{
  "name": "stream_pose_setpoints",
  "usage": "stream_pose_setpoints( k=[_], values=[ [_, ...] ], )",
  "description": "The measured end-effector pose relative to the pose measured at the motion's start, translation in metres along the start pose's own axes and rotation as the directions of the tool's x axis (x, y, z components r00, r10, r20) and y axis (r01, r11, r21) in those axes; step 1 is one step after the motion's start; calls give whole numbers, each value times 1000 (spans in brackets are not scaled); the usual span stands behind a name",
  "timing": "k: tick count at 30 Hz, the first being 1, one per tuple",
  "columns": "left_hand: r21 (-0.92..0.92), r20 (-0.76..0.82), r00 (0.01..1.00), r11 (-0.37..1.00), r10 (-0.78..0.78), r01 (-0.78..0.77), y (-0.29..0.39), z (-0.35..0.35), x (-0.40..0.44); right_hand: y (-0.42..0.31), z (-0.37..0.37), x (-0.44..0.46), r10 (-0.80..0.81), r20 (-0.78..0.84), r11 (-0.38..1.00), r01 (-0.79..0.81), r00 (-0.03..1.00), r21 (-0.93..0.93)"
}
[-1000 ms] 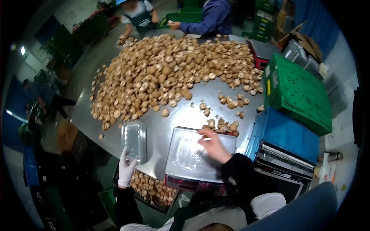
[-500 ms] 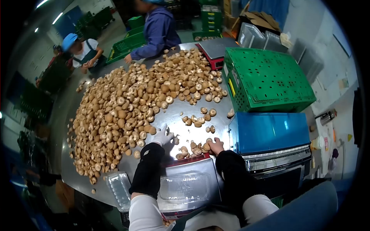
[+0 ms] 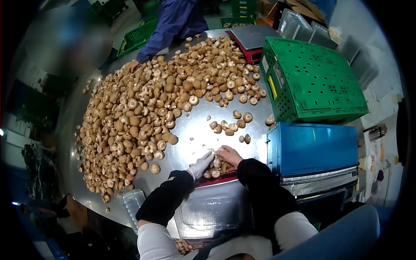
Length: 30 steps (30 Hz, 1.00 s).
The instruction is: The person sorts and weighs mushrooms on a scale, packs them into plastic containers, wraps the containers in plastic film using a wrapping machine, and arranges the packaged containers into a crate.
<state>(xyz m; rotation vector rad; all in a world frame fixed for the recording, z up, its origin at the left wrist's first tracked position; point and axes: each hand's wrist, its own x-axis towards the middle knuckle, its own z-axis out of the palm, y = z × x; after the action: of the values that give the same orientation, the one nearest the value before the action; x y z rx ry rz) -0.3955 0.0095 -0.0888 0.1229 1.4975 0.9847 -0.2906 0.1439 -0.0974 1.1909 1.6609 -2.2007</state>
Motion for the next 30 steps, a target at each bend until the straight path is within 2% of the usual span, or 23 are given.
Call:
stream_pose_setpoints(
  k=[1,2,3,4,5,6,7,9,11,13,14,16,17,21,24,25,28,29,30],
  values=[
    [-164,25,1000,987,7,-3,-3,1,4,-16,-2,-13,62,-2,994,-62,998,95],
    [-228,23,999,973,33,-26,-6,4,8,-2,-5,0,21,23,979,-26,1000,204],
    [-289,21,998,956,60,-51,-3,11,7,2,3,-2,-33,-92,944,61,995,325],
    [-335,-50,992,934,114,-124,-3,20,14,12,1,8,-49,-75,896,77,996,436],
    [-284,-105,986,946,133,-158,-2,25,21,21,-3,18,-68,-59,836,89,996,541],
    [-328,-70,988,932,137,-152,3,28,26,17,-2,14,-32,-86,779,79,996,623],
    [-370,-35,989,918,142,-144,7,29,31,14,-1,11,-43,-84,782,86,996,618],
    [-348,12,987,926,163,-149,15,33,34,6,1,5,40,-164,646,100,986,757],
    [-277,-129,968,929,216,-245,18,39,43,-3,1,0,-31,-212,628,184,977,756],
    [-417,-158,957,863,242,-287,27,45,33,-13,8,1,-36,-389,680,307,921,666],
    [-421,-171,953,856,250,-300,30,47,26,-16,9,-2,-47,-378,685,305,925,661],
    [-569,-168,931,740,323,-359,40,48,4,-37,22,-18,-130,-461,712,407,878,573],
    [-455,-334,884,766,326,-454,40,50,-2,-48,30,-32,-138,-498,725,430,856,538],
    [-454,-480,783,652,395,-607,41,58,-93,-74,71,-93,-265,-368,662,446,891,603],
    [-434,-615,662,517,429,-738,8,59,-166,-72,117,-149,-362,-219,699,419,906,580],
    [-468,-619,686,521,382,-713,0,63,-205,-61,133,-160,-404,-195,744,445,894,498],
    [-381,-822,483,339,302,-860,-68,68,-258,-18,183,-206,-405,105,766,275,908,581],
    [-340,-872,420,304,252,-890,-93,72,-276,-3,198,-221,-388,200,816,235,900,528],
    [-278,-918,351,332,186,-901,-115,78,-294,15,212,-236,-382,288,855,218,878,471]
  ],
)
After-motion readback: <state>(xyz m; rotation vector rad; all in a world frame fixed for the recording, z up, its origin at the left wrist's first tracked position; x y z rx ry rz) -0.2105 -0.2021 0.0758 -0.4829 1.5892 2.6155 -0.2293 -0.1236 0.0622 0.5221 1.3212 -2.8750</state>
